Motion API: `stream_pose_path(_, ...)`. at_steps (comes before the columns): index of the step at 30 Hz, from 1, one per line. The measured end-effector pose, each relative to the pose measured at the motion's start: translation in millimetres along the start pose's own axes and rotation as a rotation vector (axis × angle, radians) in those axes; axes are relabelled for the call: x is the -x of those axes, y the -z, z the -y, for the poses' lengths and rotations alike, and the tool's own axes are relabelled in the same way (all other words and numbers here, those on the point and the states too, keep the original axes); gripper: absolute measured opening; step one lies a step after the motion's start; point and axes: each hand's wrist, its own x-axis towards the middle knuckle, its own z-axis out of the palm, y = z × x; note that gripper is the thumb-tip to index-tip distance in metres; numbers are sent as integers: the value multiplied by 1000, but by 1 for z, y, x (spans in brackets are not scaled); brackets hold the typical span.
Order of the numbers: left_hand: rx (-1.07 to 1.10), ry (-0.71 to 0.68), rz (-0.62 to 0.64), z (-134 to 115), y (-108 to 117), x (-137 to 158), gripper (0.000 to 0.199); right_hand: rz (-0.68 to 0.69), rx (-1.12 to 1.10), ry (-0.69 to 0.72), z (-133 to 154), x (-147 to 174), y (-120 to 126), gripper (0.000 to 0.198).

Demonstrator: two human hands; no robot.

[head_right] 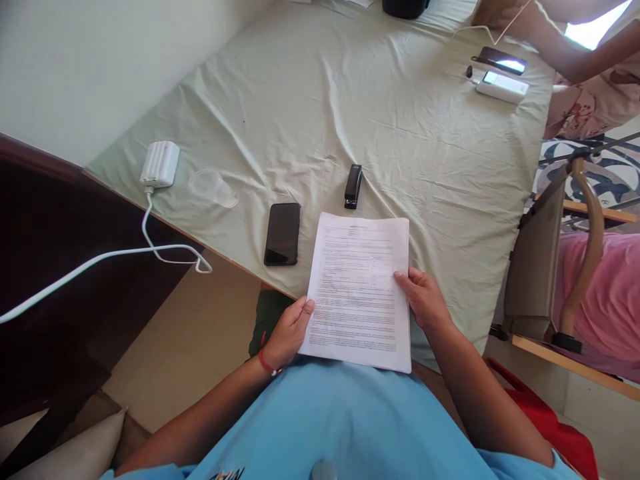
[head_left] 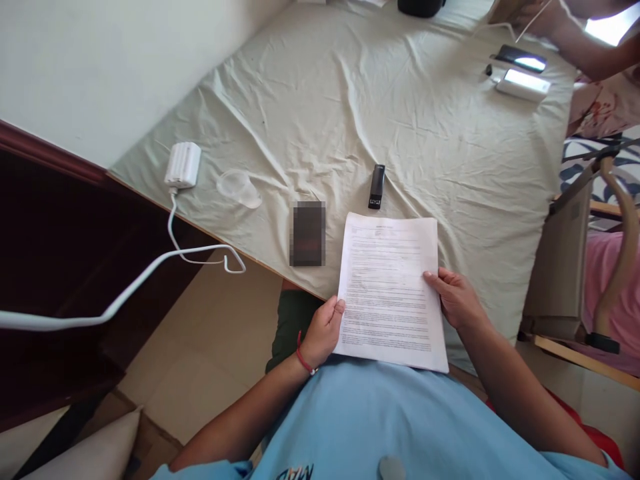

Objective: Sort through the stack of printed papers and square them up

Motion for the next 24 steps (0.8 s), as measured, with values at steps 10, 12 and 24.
stream_pose_path(10, -87, 8, -2, -11, -2, -4, 58, -128, 29, 458, 4, -37, -11, 36)
stream_pose_path(12, -97, 6, -29, -11, -5, -8, 58, -145, 102, 504, 2, -48, -12, 35)
stream_pose_path(24, -326, 8, -58, -24, 13, -19, 51, -470, 856, 661, -1, -54, -6, 29)
